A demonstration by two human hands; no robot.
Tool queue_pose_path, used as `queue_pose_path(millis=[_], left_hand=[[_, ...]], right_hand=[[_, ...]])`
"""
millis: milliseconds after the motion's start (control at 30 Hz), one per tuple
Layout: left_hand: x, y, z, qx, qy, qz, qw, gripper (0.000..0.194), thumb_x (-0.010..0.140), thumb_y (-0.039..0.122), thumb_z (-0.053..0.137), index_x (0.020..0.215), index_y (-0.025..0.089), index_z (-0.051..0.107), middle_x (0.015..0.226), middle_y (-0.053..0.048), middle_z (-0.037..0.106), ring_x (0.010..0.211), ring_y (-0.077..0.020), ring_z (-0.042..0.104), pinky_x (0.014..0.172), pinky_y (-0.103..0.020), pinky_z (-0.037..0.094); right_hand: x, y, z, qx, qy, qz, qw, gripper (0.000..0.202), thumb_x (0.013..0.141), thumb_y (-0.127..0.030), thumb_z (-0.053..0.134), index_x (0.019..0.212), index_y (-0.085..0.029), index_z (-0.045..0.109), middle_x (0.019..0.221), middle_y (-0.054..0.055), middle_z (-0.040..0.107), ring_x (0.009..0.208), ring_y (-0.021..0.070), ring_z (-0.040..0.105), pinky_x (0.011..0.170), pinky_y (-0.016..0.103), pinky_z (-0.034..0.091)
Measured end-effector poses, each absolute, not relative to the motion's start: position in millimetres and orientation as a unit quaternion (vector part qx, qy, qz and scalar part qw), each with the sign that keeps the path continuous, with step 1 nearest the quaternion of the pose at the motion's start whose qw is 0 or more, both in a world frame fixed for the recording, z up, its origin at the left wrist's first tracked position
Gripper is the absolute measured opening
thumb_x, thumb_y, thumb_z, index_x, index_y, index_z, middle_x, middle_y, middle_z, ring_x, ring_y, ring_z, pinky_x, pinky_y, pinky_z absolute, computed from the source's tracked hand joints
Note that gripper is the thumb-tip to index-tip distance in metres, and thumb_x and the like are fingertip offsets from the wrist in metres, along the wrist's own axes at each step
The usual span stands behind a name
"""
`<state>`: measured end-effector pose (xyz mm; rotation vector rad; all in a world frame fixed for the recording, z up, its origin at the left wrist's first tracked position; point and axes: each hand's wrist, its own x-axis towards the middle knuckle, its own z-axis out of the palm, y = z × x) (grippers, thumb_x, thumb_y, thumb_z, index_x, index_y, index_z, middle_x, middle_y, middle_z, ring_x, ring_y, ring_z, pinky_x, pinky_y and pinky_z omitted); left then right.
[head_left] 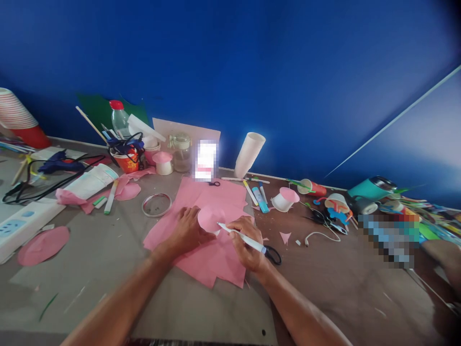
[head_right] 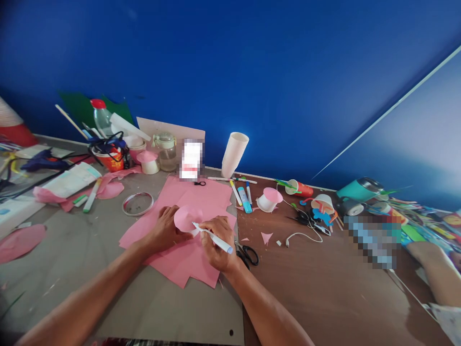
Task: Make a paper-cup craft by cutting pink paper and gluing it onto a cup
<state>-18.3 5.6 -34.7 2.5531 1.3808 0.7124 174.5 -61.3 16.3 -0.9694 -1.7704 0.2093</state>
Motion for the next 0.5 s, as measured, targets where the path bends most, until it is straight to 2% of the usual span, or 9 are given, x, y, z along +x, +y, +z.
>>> queue_pose_path(millis=[200, 500], left_hand=[[-17.3, 7.0, -35.3, 0.853, 0.455, 0.242, 0.081, 0.051, 0.062, 0.039, 0.082, 0.101, 0.015, 0.060, 0.099, -0.011, 0.061, 0.094, -0.0294, 0.056, 0.093, -0.047, 0.040], [-18.7, 7.6, -32.3, 0.854, 0.460, 0.226, 0.088, 0.049, 0.063, 0.040, 0.080, 0.100, 0.016, 0.060, 0.099, -0.010, 0.061, 0.093, -0.0288, 0.056, 0.091, -0.046, 0.041]], right_hand=[[176.2, -59.5, 12.1, -0.418, -0.735, 0.086, 0.527, 0.013, 0.090, -0.019, 0.049, 0.091, -0.021, 0.062, 0.074, 0.002, 0.066, 0.067, 0.0175, 0.060, 0.070, 0.036, 0.043], [174.5, -61.9, 13.4, -0.415, -0.739, 0.087, 0.524, 0.013, 0.089, -0.020, 0.049, 0.090, -0.021, 0.062, 0.072, 0.002, 0.066, 0.065, 0.0169, 0.059, 0.069, 0.036, 0.044]])
